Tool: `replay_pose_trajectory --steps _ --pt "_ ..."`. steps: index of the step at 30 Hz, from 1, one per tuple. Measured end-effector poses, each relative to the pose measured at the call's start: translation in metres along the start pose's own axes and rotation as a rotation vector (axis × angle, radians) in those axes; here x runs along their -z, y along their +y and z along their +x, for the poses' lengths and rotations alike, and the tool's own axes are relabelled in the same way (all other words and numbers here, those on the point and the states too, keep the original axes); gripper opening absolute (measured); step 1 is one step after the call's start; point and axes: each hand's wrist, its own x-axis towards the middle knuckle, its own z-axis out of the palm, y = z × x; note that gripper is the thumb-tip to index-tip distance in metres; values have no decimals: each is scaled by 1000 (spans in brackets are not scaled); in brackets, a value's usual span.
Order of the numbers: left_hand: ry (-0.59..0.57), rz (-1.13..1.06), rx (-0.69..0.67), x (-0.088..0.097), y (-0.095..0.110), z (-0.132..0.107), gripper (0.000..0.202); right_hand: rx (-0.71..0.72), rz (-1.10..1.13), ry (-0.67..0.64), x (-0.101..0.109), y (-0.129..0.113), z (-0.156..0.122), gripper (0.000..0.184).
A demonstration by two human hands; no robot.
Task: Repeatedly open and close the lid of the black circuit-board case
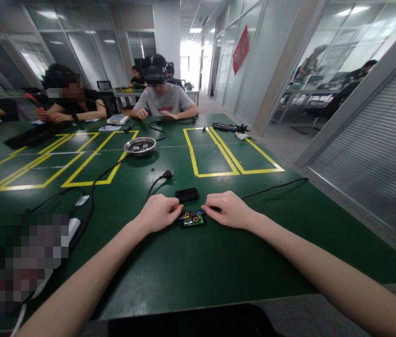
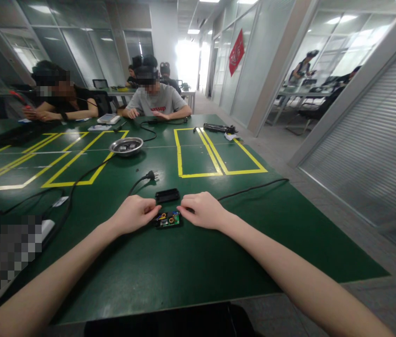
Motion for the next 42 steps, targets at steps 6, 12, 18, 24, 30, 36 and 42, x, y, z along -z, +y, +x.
replay_pose_trajectory --steps 6,12,18,24,30,36,42 --pt "-24 -21 6 2 -1 0 41 -6 -4 4 1 -3 1 32" --pt "-23 -24 7 5 -3 0 41 -5 -33 -9 -1 -5 2 32" --pt "-31 -35 23 5 -3 -1 40 -8 -32 -24 -2 -5 2 32" --pt "-40 -27 29 4 -2 -1 41 -20 -4 -59 -1 -4 2 31" --pt "-87 73 17 5 1 1 39 -38 27 -133 -2 -2 2 32" --pt "-71 57 45 4 3 1 41 -68 70 -158 -3 0 3 33" --pt "-18 -33 62 1 3 0 42 -96 107 -142 -4 2 5 35"
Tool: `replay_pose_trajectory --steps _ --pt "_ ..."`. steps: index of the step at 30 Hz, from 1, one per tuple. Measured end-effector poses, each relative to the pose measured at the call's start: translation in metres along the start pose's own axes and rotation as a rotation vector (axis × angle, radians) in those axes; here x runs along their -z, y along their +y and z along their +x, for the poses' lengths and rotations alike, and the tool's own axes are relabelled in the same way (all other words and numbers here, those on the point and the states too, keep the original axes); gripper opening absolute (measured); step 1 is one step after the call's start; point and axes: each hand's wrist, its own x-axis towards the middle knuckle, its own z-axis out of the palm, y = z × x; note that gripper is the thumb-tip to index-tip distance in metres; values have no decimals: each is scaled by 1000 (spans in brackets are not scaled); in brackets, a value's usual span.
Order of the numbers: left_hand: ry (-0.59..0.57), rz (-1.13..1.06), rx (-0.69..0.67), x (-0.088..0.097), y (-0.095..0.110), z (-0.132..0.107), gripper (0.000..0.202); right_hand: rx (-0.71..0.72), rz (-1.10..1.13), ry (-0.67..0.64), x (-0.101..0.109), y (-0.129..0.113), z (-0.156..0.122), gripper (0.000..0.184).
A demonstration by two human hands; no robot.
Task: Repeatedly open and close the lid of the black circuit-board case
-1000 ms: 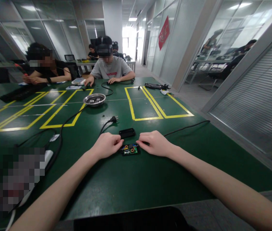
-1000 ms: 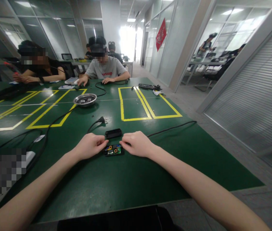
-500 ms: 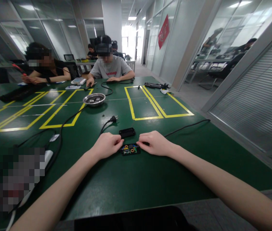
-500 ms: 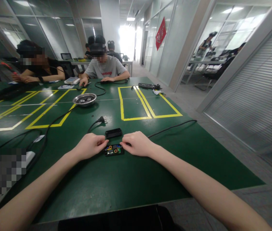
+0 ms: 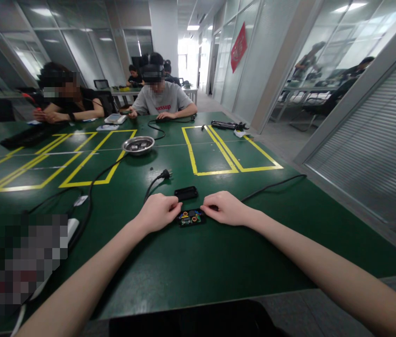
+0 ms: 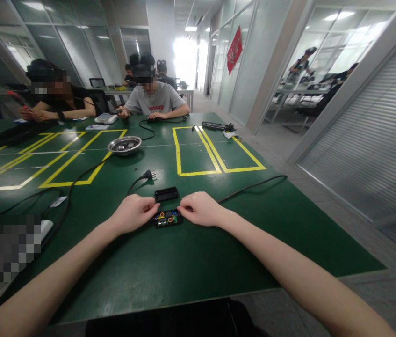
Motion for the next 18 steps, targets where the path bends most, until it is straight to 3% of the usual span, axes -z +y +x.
replay_pose_trajectory --steps 10,18 --pt "86 -169 77 -6 -2 1 46 -7 102 5 -3 5 -1 34" --pt "-85 -3 107 -1 5 2 42 -53 59 -26 -1 1 0 30"
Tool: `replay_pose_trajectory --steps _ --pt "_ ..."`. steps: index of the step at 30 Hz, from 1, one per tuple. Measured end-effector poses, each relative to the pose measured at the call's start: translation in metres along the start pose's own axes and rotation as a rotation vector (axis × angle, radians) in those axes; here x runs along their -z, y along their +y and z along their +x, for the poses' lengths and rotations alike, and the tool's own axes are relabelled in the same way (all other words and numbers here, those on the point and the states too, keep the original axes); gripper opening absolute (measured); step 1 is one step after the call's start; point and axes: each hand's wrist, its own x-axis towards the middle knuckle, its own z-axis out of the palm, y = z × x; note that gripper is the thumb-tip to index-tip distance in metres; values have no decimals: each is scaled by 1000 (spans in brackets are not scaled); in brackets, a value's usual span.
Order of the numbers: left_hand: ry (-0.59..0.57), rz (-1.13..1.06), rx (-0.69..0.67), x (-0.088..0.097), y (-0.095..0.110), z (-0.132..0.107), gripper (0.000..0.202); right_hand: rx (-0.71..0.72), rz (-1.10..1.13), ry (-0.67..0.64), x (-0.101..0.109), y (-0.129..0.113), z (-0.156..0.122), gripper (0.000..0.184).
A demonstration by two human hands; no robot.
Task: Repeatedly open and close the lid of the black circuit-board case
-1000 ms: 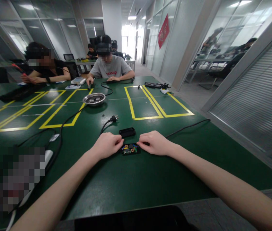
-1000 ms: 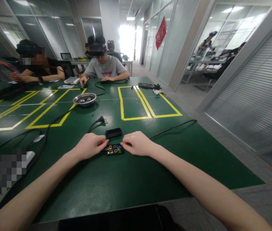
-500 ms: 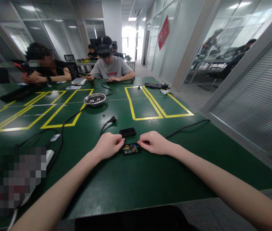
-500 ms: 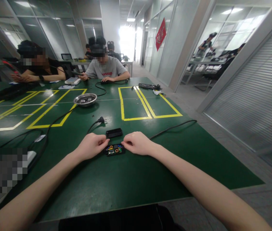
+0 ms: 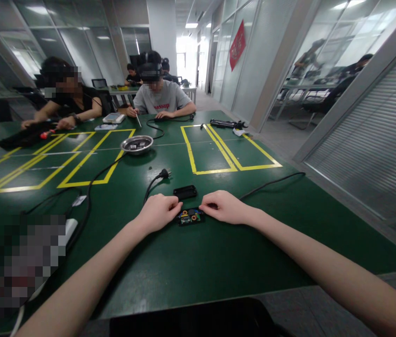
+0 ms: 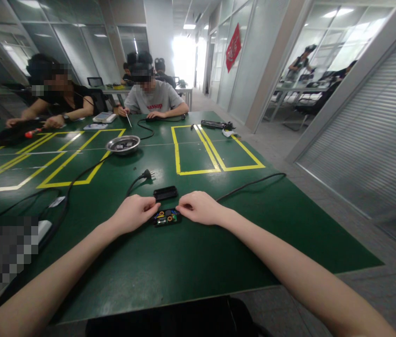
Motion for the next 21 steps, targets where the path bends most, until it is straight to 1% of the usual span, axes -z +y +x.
replay_pose_trajectory --steps 2,4,7,10,12,15,18,21 --pt "-26 70 7 2 3 0 41 -45 -57 -3 1 -3 1 30" --pt "-39 117 14 3 5 0 41 -123 -127 10 2 -6 2 32" --pt "-36 158 24 3 6 0 42 -245 -230 23 0 -12 5 35" --pt "-28 176 26 4 6 1 42 -310 -326 18 -3 -17 7 35" --pt "-24 178 22 4 5 1 42 -327 -364 23 -5 -20 7 34" --pt "-1 169 22 3 3 2 41 -303 -330 38 -6 -19 8 30" --pt "44 155 25 1 1 3 40 -279 -262 63 -6 -14 10 18" --pt "93 112 19 -1 0 4 40 -297 -229 86 -7 -11 13 8"
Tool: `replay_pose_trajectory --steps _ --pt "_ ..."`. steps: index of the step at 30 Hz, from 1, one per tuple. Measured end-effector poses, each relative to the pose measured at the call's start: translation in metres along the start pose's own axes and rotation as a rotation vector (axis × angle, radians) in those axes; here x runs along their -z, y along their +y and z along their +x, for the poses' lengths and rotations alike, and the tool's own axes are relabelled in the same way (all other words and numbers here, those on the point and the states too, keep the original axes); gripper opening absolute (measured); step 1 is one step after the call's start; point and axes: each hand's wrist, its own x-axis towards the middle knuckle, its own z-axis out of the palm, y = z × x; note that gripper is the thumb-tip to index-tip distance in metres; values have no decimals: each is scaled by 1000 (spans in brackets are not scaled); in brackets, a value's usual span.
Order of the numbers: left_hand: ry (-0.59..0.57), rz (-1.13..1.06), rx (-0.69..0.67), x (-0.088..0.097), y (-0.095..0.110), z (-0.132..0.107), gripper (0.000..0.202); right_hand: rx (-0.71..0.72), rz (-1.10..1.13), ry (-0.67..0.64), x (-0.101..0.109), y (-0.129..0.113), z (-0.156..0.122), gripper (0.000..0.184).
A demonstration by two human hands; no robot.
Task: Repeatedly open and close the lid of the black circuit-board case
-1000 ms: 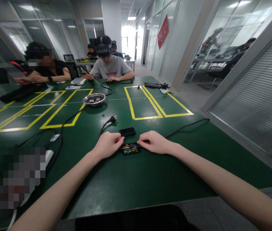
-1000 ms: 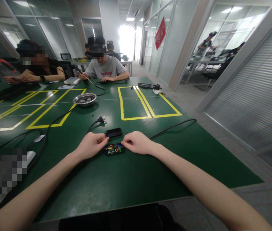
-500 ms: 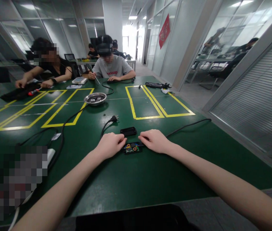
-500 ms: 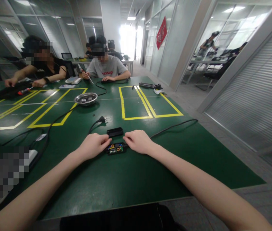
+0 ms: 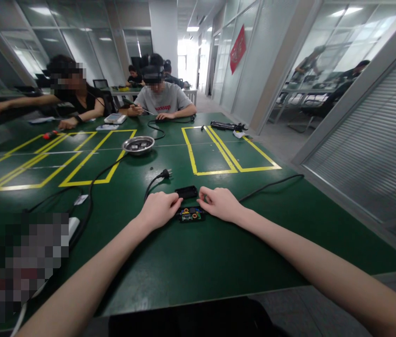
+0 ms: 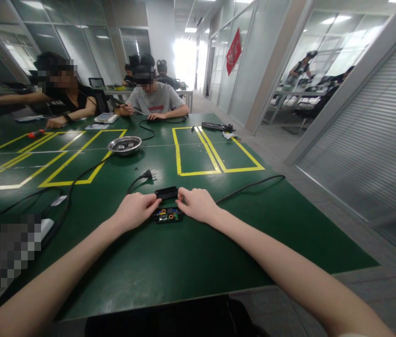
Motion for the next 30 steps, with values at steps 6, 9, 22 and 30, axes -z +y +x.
replay_pose_trajectory --steps 6,9,22,30 --pt "25 6 33 -4 -1 3 40 -86 -20 16 -1 -4 5 7" --pt "33 41 83 -6 -1 7 41 -136 -53 38 -1 -5 10 8" --pt "128 -143 121 -8 -12 10 25 51 230 233 -26 16 13 18" --pt "211 -562 77 -15 -12 6 24 -17 768 179 -23 25 12 24"
